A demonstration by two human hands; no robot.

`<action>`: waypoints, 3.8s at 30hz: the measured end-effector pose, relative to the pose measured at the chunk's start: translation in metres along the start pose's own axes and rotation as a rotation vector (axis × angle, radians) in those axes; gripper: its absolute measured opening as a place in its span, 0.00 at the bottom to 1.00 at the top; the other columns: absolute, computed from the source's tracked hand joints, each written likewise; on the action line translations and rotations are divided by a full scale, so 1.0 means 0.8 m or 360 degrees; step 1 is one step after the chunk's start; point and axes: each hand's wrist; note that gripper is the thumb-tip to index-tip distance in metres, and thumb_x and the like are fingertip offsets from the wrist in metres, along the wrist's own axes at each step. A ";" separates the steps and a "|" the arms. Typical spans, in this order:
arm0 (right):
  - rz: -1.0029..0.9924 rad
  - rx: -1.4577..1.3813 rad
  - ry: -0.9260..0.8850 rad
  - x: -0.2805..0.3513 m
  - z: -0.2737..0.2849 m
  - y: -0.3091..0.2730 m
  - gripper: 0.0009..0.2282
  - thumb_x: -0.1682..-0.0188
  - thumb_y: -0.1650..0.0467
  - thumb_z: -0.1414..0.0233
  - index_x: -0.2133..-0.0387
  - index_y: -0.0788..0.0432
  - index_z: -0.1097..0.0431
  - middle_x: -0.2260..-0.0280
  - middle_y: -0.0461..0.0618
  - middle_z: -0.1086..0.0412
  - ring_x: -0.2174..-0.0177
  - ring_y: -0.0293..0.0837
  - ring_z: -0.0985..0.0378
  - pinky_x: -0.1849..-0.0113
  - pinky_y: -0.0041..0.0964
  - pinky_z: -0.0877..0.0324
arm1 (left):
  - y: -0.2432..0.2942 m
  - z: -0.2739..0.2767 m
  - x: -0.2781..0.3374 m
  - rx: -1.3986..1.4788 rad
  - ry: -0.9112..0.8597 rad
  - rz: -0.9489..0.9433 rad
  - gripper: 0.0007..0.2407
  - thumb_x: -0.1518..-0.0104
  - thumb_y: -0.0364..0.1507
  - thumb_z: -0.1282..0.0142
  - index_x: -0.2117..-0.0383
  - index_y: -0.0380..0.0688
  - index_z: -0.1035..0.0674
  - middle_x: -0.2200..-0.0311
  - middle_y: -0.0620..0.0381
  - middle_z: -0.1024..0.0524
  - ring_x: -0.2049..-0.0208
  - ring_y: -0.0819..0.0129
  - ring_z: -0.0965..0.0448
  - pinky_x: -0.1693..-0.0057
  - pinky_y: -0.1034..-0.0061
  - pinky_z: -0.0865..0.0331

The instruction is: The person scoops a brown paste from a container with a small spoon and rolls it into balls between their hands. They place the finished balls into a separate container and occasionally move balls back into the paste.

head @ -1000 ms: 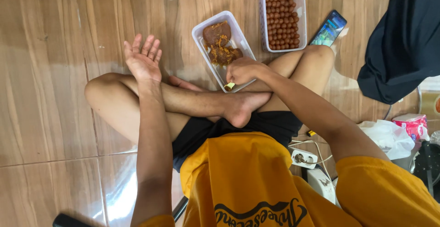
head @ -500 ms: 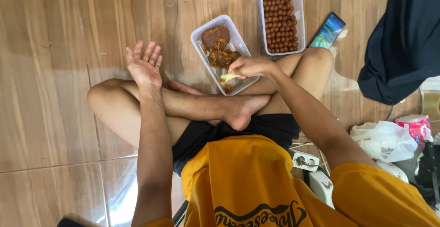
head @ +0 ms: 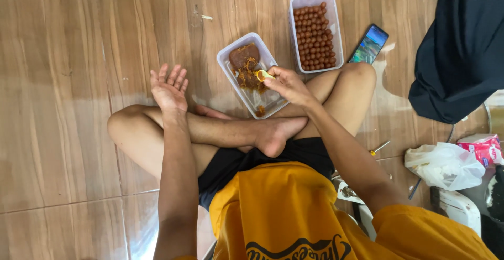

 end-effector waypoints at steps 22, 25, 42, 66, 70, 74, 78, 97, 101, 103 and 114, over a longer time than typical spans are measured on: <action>0.0194 0.0117 0.0313 -0.010 -0.012 0.007 0.25 0.42 0.51 0.56 0.81 0.54 0.32 0.84 0.36 0.42 0.82 0.32 0.45 0.78 0.31 0.48 | 0.004 -0.007 0.009 0.0027 0.0045 -0.0037 0.28 0.37 0.52 0.62 0.39 0.46 0.31 0.46 0.46 0.24 0.44 0.53 0.24 0.36 0.58 0.39; 0.0143 0.0150 0.0356 -0.005 -0.011 -0.002 0.26 0.42 0.52 0.59 0.83 0.54 0.31 0.85 0.36 0.40 0.83 0.32 0.43 0.79 0.31 0.49 | 0.003 -0.004 0.007 0.0040 0.0032 -0.0024 0.27 0.37 0.51 0.62 0.39 0.47 0.32 0.46 0.47 0.24 0.44 0.53 0.24 0.36 0.57 0.39; -0.0064 0.0426 0.0320 0.009 -0.018 -0.023 0.39 0.48 0.40 0.70 0.88 0.57 0.30 0.89 0.42 0.43 0.84 0.34 0.39 0.78 0.31 0.43 | -0.002 0.007 -0.001 0.0031 -0.0005 -0.0015 0.27 0.38 0.51 0.60 0.40 0.48 0.31 0.47 0.49 0.23 0.45 0.55 0.23 0.38 0.58 0.38; -0.0071 0.0203 0.0349 0.002 -0.025 -0.003 0.26 0.55 0.48 0.43 0.90 0.50 0.43 0.89 0.39 0.46 0.85 0.35 0.48 0.78 0.35 0.52 | -0.003 0.006 -0.001 0.0013 -0.0029 -0.0030 0.26 0.37 0.51 0.60 0.41 0.49 0.31 0.47 0.49 0.24 0.45 0.56 0.23 0.38 0.59 0.38; -0.0047 0.0205 0.0361 -0.004 -0.028 0.020 0.27 0.46 0.52 0.48 0.90 0.52 0.45 0.87 0.38 0.49 0.83 0.34 0.52 0.79 0.34 0.55 | -0.004 0.006 -0.003 0.0006 -0.0015 -0.0028 0.25 0.37 0.51 0.60 0.41 0.49 0.30 0.47 0.49 0.23 0.45 0.55 0.23 0.39 0.59 0.37; 0.0248 0.0170 0.0128 -0.002 -0.025 0.027 0.26 0.38 0.53 0.60 0.81 0.55 0.34 0.81 0.37 0.38 0.78 0.31 0.39 0.74 0.28 0.41 | -0.004 0.005 -0.002 -0.0003 0.0003 -0.0029 0.25 0.37 0.51 0.60 0.42 0.49 0.30 0.48 0.49 0.22 0.46 0.55 0.22 0.40 0.59 0.35; 0.0102 -0.0047 0.0045 0.011 -0.034 0.006 0.20 0.41 0.57 0.57 0.73 0.59 0.32 0.79 0.37 0.40 0.79 0.31 0.36 0.75 0.29 0.32 | -0.001 -0.002 0.002 -0.0024 -0.0001 -0.0041 0.24 0.36 0.50 0.61 0.42 0.50 0.30 0.48 0.49 0.23 0.46 0.55 0.23 0.39 0.59 0.36; 0.0208 0.0103 0.0247 0.024 -0.021 -0.024 0.15 0.42 0.65 0.55 0.71 0.62 0.25 0.80 0.41 0.34 0.81 0.33 0.36 0.77 0.30 0.36 | -0.003 -0.001 -0.002 -0.0066 0.0041 -0.0018 0.24 0.37 0.50 0.62 0.42 0.49 0.30 0.48 0.48 0.23 0.45 0.54 0.23 0.37 0.57 0.38; 0.0558 0.1536 0.0224 0.025 -0.009 -0.054 0.13 0.48 0.61 0.46 0.64 0.54 0.18 0.74 0.53 0.23 0.77 0.51 0.24 0.74 0.47 0.31 | -0.006 0.005 -0.005 -0.0097 -0.0009 -0.0052 0.26 0.37 0.51 0.61 0.41 0.48 0.30 0.47 0.48 0.23 0.46 0.55 0.23 0.38 0.58 0.37; 0.0394 0.1798 0.0153 0.020 -0.004 -0.050 0.12 0.48 0.60 0.46 0.67 0.51 0.18 0.74 0.55 0.23 0.74 0.55 0.23 0.71 0.51 0.30 | -0.008 0.010 -0.006 -0.0063 -0.0012 -0.0038 0.26 0.37 0.51 0.61 0.40 0.48 0.30 0.47 0.48 0.23 0.45 0.55 0.23 0.38 0.58 0.37; 0.0220 0.2651 -0.0304 -0.010 0.043 -0.003 0.06 0.51 0.75 0.49 0.70 0.61 0.23 0.72 0.58 0.23 0.68 0.55 0.17 0.67 0.49 0.24 | -0.005 0.004 0.001 0.0002 -0.0030 -0.0013 0.26 0.38 0.51 0.58 0.40 0.48 0.30 0.46 0.48 0.23 0.43 0.54 0.24 0.35 0.57 0.40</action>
Point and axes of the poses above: each hand's wrist, its own x-axis away from the middle knuckle, its own z-axis out of the back of the hand, y = z × x
